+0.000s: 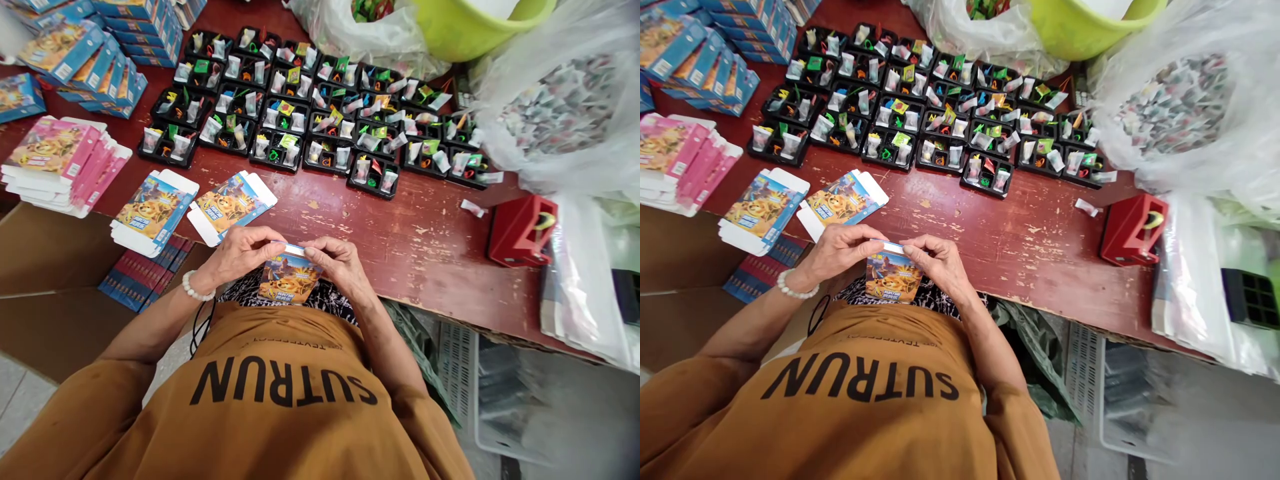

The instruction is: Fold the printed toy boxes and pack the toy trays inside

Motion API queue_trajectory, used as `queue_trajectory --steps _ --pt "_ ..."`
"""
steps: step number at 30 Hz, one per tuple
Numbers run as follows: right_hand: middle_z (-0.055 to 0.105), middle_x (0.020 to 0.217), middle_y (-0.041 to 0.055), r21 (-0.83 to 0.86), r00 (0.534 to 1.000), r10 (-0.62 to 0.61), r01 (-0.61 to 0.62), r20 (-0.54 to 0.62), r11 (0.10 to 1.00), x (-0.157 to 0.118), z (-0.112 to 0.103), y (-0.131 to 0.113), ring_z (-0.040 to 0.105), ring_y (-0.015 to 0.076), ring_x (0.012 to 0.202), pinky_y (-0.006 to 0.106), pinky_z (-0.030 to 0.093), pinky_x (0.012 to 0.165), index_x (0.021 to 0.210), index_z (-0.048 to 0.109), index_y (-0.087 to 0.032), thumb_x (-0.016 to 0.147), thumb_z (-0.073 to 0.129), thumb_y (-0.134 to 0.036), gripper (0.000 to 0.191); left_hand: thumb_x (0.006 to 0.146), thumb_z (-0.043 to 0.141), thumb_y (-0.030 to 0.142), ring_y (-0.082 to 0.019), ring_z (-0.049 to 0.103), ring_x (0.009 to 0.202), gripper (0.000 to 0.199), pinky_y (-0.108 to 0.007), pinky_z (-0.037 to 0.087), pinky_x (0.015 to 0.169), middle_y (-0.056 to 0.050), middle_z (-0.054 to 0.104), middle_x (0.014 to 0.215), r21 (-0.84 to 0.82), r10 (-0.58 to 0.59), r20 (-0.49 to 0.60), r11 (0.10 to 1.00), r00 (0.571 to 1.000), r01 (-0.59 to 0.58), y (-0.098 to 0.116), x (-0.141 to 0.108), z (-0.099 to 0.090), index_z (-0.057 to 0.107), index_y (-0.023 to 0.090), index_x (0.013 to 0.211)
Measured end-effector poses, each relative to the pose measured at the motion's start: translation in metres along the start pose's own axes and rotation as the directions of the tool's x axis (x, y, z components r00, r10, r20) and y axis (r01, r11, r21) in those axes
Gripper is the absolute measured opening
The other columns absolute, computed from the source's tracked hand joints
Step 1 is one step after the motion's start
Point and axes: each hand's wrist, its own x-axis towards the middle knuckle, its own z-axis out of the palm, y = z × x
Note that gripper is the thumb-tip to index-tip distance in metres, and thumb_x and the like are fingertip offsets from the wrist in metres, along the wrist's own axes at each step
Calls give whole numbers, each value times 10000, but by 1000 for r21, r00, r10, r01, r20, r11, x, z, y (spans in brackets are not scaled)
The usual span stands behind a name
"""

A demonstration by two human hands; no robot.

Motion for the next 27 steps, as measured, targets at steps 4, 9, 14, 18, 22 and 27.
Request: queue_trajectory --steps 4,9,14,18,22,27 --pt "836 931 10 -8 1000 -9 9 -3 1000 1 2 3 733 173 782 309 592 731 930 858 -273 841 848 -535 277 944 705 343 -129 619 628 208 -233 469 554 -15 731 733 -145 -91 52 985 995 98 -3 9 1 781 185 832" --pt "837 1105 32 -152 994 -105 105 11 983 -7 -1 13 768 228 1021 396 611 939 1082 855 -306 939 735 -597 346 953 716 351 -153 672 736 177 -251 535 656 -37 764 842 -239 -67 81 967 994 85 -11 8 3 800 204 903" --pt "798 1272 37 -261 966 -253 258 54 930 -11 -12 24 729 253 1208 494 556 1101 1212 817 -359 1017 629 -604 365 1010 684 392 -179 757 890 231 -284 606 804 -68 824 1001 -135 112 -10 984 994 -112 -13 -8 8 828 231 1091" --pt "774 1329 22 -336 944 -316 329 96 882 -6 -12 34 716 242 1245 479 554 1107 1271 785 -382 1038 619 -557 335 989 730 306 -181 782 947 232 -299 639 869 -70 837 1100 -31 224 -122 973 967 -229 -18 -19 16 805 244 1200" --pt "747 1387 35 -521 906 -377 419 191 744 -11 -1 33 693 236 1300 498 506 1147 1377 718 -359 1091 559 -371 327 973 741 293 -187 781 915 187 -318 650 862 -33 836 1070 10 163 -113 987 980 -163 -15 -21 17 824 279 1140" --pt "602 1573 37 -724 891 -454 309 -7 617 -30 -71 3 604 239 1396 481 497 1159 1525 564 -361 1035 659 -435 504 902 792 284 -176 745 778 204 -335 658 673 101 805 932 -19 122 -177 992 976 -128 -15 -16 15 817 457 1008"
